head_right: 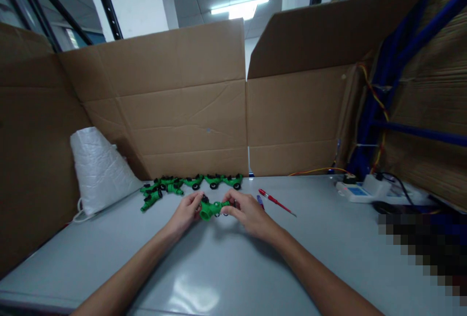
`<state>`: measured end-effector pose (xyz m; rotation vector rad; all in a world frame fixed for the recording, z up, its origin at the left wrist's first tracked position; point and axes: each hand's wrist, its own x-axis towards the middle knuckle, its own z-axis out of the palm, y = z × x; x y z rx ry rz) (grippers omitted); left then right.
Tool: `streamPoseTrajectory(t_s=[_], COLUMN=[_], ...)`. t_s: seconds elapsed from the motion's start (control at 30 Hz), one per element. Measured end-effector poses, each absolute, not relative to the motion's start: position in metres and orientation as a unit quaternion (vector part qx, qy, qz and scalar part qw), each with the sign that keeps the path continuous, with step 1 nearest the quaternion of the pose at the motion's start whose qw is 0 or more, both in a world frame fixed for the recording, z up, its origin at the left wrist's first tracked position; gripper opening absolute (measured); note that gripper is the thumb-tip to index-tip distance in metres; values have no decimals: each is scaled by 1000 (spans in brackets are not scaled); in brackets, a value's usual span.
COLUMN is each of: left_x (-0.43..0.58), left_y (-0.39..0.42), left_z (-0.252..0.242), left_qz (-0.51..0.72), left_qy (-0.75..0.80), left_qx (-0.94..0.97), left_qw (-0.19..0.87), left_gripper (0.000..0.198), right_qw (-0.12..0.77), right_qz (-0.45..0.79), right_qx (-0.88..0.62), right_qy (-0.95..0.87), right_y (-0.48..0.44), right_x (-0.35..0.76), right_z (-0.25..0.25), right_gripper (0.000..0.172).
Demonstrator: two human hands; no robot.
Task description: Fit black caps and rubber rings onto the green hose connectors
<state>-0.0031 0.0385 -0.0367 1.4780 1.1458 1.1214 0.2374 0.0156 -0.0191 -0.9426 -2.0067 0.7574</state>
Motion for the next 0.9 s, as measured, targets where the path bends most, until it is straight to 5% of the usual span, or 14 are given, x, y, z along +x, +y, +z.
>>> streamPoseTrajectory(t_s=[0.27, 0.6, 0.9], left_x=[-15, -21, -22], left_y=[51, 22, 26], left_z=[-45, -24, -23], left_qz=[371, 196, 134], left_qy=[482, 489, 512], left_qx=[712, 842, 848], left_qw=[351, 118, 43], left_gripper=[62, 28, 35], right_qw=[404, 304, 235], right_qz=[330, 243, 202], right_qx=[-375, -377, -365], right_qy=[-766, -840, -878], right_y=[15, 12, 7], right_x=[232, 233, 233], right_z=[-25, -29, -27], right_gripper=[10, 9, 7])
